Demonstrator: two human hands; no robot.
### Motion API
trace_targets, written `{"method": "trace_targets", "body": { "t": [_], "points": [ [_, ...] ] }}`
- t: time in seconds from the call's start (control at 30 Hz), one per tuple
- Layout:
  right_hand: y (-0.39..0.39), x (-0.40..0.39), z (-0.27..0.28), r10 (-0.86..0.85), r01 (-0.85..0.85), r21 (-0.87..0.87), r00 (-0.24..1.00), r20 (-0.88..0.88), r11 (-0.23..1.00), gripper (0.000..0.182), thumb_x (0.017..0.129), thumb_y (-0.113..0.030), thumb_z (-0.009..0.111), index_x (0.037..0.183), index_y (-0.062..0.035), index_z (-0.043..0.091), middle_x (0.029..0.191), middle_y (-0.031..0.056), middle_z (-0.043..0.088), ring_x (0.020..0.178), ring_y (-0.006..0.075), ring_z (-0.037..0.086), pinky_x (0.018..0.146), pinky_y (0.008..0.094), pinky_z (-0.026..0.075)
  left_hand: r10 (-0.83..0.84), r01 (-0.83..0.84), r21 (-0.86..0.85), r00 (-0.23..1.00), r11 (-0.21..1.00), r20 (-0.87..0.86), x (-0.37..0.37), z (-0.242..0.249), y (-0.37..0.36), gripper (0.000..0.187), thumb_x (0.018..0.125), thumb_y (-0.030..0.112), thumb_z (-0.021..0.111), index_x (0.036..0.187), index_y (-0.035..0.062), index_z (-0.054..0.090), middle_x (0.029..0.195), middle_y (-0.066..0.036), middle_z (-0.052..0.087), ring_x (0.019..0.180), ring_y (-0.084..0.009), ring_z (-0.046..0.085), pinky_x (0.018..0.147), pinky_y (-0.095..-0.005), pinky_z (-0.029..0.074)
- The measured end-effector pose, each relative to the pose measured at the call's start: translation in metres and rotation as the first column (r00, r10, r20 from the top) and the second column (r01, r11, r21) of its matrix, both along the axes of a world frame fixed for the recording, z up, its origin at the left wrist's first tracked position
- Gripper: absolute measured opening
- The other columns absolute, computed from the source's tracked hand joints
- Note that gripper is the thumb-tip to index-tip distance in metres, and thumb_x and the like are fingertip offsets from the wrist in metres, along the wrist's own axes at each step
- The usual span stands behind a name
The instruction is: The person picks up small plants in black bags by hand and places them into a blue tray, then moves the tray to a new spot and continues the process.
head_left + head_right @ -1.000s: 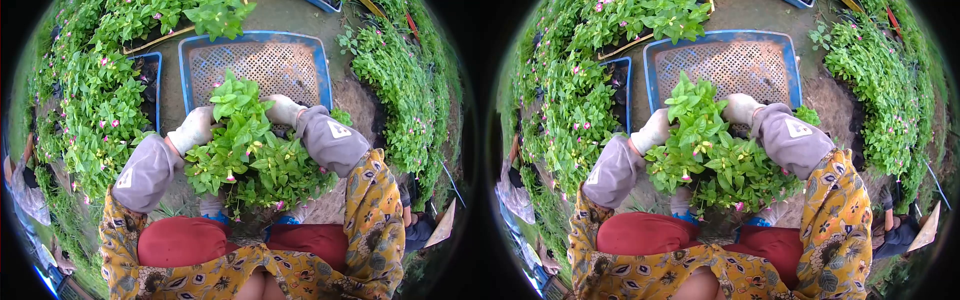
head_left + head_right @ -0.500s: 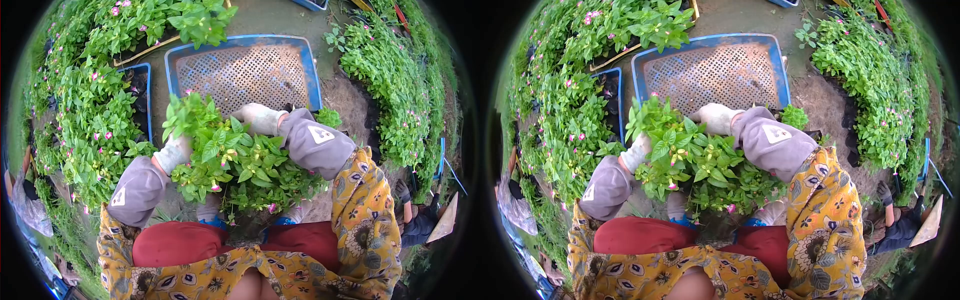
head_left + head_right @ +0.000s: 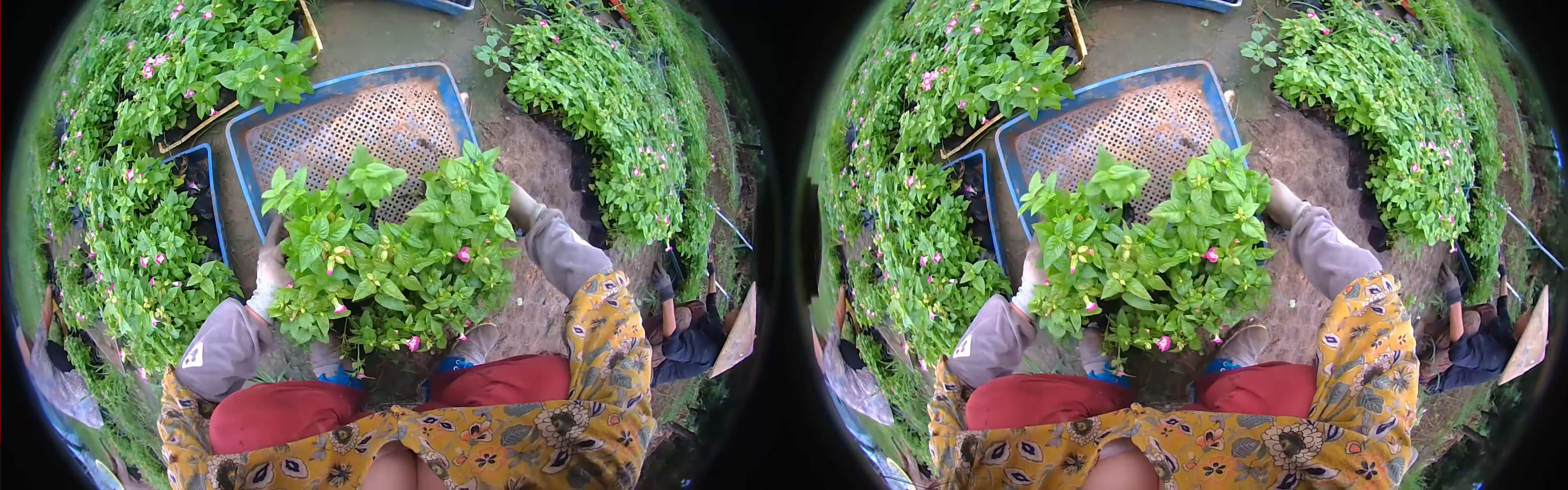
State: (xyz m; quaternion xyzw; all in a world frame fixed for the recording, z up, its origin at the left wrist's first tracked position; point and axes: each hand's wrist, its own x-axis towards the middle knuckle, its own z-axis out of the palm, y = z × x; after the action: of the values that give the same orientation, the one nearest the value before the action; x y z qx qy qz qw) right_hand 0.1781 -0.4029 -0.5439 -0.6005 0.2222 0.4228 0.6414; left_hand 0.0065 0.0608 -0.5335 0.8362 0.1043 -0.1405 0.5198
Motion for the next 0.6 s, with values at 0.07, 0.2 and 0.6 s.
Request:
{"method": "trace_targets", "body": {
  "t": [0.07,0.2,0.6],
  "points": [
    [-0.006,-0.018,0.005,0.205,-0.171,-0.158,0.952,0.228,0.973,0.033,0.095,-0.021,0.050,0.119,0.0008,0.059,0.112,0.0061,0.064,0.096,0.0132,0.060,0.082,0.0261,0.047,-0.042,0.035,0.067,0.995,0.997,0.095,0.005,0.009,-0.007,0.050,0.064,0.020,0.080,0.111,0.0094,0.069,0.144,-0.024,0.038,0.116,-0.0343,0.057,0.093,-0.0365,0.048],
    [-0.004,-0.037,0.035,0.174,-0.108,-0.304,0.964,0.199,0.947,0.031,0.092,-0.011,0.059,0.121,0.0015,0.058,0.103,0.0027,0.067,0.086,0.0093,0.061,0.074,0.0256,0.050,0.090,-0.088,-0.127,0.996,0.988,0.006,0.002,-0.011,-0.010,0.048,0.066,0.019,0.078,0.112,0.0103,0.069,0.141,-0.022,0.043,0.113,-0.0346,0.058,0.092,-0.0379,0.049],
    [-0.119,-0.136,-0.031,0.844,-0.188,-0.877,0.419,0.335,0.442,0.031,0.088,-0.023,0.059,0.117,-0.0115,0.060,0.103,0.0119,0.068,0.095,0.0320,0.064,0.083,0.0386,0.050,-0.163,0.102,-0.354,0.976,0.929,-0.147,0.050,-0.003,-0.057,0.039,0.074,0.024,0.070,0.110,0.0085,0.066,0.128,-0.018,0.056,0.105,-0.0308,0.062,0.089,-0.0383,0.050]
  ]
}}
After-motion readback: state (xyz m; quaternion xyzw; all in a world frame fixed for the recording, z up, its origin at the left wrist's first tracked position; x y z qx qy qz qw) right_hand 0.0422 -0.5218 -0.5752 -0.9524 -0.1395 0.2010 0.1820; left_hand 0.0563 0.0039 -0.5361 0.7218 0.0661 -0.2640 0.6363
